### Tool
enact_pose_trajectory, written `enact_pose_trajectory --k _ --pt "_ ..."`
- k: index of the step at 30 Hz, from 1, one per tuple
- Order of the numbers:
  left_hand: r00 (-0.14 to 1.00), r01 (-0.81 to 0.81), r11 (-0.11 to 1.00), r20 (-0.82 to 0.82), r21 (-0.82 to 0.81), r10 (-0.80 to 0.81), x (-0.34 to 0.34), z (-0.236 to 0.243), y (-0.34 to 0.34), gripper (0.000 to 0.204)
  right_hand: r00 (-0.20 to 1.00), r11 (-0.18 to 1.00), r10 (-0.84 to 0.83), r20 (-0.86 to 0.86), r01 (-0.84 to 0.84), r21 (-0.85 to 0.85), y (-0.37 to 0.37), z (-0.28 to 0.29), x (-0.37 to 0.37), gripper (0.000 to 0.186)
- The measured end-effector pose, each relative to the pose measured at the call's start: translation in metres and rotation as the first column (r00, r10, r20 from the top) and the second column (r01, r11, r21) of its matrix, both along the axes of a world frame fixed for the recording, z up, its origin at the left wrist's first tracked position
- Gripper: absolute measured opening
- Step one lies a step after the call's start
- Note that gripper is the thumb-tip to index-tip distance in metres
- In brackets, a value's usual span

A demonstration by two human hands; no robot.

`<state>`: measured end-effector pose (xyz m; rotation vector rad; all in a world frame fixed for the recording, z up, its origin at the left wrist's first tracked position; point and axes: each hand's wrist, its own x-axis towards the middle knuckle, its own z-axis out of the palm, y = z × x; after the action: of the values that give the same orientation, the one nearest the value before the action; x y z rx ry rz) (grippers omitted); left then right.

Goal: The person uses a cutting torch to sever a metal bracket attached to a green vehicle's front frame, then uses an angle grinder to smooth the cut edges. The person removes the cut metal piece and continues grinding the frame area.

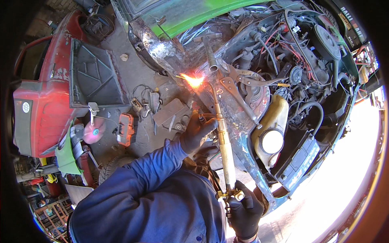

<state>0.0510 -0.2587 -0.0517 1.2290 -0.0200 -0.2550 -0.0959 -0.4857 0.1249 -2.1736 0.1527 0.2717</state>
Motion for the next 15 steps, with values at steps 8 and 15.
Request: enact_pose_trajectory --k 8,15 --pt "1.000 0.001 0.999 0.007 0.036 -0.002 0.000 0.001 0.001 0.039 0.979 0.972 0.175 0.103 -0.155 -0.178 -0.004 -0.013 -0.007 0.026" --pt "1.000 -0.004 0.999 0.015 0.032 0.003 0.001 0.002 0.001 0.038 0.992 0.980 0.108 0.069 -0.094 -0.175 0.002 -0.008 -0.008 0.027"
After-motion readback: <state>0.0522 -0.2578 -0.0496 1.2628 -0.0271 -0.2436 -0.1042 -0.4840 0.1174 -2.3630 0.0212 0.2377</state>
